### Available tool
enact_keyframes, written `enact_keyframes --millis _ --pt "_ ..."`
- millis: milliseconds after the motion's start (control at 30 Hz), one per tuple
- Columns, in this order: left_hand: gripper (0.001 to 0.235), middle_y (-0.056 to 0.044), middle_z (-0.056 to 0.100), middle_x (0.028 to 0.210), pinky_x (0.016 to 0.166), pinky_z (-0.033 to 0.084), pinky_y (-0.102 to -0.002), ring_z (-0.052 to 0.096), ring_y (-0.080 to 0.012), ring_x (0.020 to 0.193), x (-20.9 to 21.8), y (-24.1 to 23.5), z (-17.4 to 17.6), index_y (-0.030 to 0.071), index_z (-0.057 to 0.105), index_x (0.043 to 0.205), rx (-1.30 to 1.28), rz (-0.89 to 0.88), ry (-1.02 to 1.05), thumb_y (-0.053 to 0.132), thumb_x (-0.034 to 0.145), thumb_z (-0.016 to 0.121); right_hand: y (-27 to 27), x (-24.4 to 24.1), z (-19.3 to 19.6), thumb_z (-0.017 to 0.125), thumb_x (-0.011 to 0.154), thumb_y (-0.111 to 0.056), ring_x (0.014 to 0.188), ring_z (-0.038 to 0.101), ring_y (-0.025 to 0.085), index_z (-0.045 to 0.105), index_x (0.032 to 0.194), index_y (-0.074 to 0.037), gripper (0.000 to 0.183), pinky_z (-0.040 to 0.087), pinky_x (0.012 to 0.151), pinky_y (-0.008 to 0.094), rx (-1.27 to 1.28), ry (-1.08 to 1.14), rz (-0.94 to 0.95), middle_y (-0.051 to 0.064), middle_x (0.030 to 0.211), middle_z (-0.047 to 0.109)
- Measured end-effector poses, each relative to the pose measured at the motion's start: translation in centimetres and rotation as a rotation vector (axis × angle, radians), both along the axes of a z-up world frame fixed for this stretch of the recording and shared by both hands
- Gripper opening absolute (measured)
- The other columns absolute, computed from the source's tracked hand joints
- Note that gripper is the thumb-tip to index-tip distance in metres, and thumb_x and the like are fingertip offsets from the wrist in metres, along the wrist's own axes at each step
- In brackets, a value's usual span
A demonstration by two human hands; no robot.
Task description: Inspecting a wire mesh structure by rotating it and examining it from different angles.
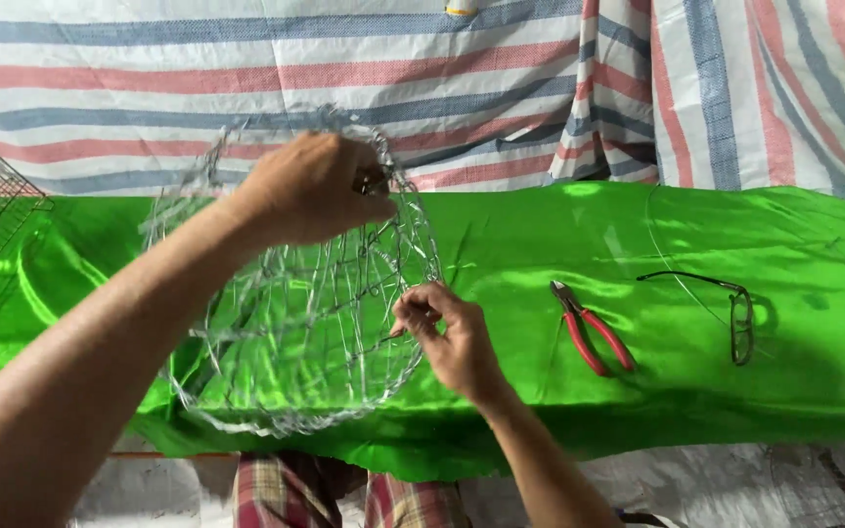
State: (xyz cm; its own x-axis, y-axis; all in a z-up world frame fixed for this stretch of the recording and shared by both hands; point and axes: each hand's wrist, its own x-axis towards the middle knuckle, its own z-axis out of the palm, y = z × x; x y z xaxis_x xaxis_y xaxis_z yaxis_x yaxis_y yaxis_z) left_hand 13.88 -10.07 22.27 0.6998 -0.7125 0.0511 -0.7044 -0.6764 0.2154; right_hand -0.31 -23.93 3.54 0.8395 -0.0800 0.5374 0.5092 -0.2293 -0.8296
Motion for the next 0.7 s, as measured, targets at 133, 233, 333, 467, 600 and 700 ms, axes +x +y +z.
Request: enact_keyframes --millis 133,233,333,467,600,700 --pt "0.037 -0.01 0.071 0.082 0.069 0.058 -0.04 0.07 -0.0259 0.073 0.4 0.6 0.2 0.012 0.074 0.115 0.067 -0.089 -0.037 0.044 0.098 0.065 2.5 -1.2 0.6 0.069 0.099 -0.017 0.085 0.071 0.023 0.069 0.102 -0.009 0.008 0.054 0.071 0.031 -0.137 -0.096 -0.2 0.01 0.092 0.076" --pt "0.04 -0.011 0.073 0.085 0.07 0.06 -0.04 0.071 -0.0258 0.074 1.4 1.9 -1.8 0.013 0.073 0.119 0.096 -0.099 -0.036 0.046 0.098 0.065 2.1 -0.7 -0.4 0.07 0.097 -0.015 0.095 0.071 0.029 0.066 0.111 -0.005 0.017 0.057 0.076 0.036 -0.249 -0.204 -0.37 0.013 0.105 0.072" --pt "0.044 -0.012 0.075 0.089 0.076 0.06 -0.043 0.074 -0.0281 0.082 1.2 2.2 -3.2 0.018 0.072 0.119 0.103 -0.081 0.026 0.054 0.096 0.061 0.4 1.2 -0.7 0.067 0.1 -0.019 0.096 0.068 0.03 0.062 0.118 -0.003 0.025 0.057 0.076 0.038 -0.242 -0.272 -0.515 0.014 0.108 0.066" --pt "0.055 -0.019 0.076 0.097 0.085 0.057 -0.052 0.075 -0.0371 0.097 -1.0 1.5 -1.9 0.018 0.071 0.117 0.0 0.001 0.111 0.064 0.095 0.05 0.8 2.5 2.3 0.059 0.105 -0.017 0.084 0.068 0.032 0.061 0.126 0.004 0.03 0.06 0.066 0.039 -0.273 -0.25 -0.456 0.017 0.097 0.06" --pt "0.067 -0.023 0.075 0.097 0.081 0.056 -0.053 0.074 -0.0418 0.1 -2.3 -0.6 -2.4 0.009 0.075 0.111 -0.093 0.175 0.163 0.066 0.096 0.043 1.9 2.9 1.8 0.062 0.096 0.006 0.082 0.068 0.028 0.064 0.131 0.001 0.036 0.06 0.065 0.035 -0.361 -0.275 -0.541 0.013 0.094 0.059" --pt "0.061 -0.022 0.075 0.089 0.075 0.058 -0.048 0.076 -0.039 0.089 -1.5 -1.5 -4.2 0.009 0.077 0.106 -0.152 0.178 0.13 0.058 0.101 0.042 1.5 2.9 1.6 0.062 0.093 0.01 0.087 0.068 0.027 0.066 0.131 0.0 0.039 0.061 0.068 0.033 -0.378 -0.322 -0.563 0.011 0.098 0.06"
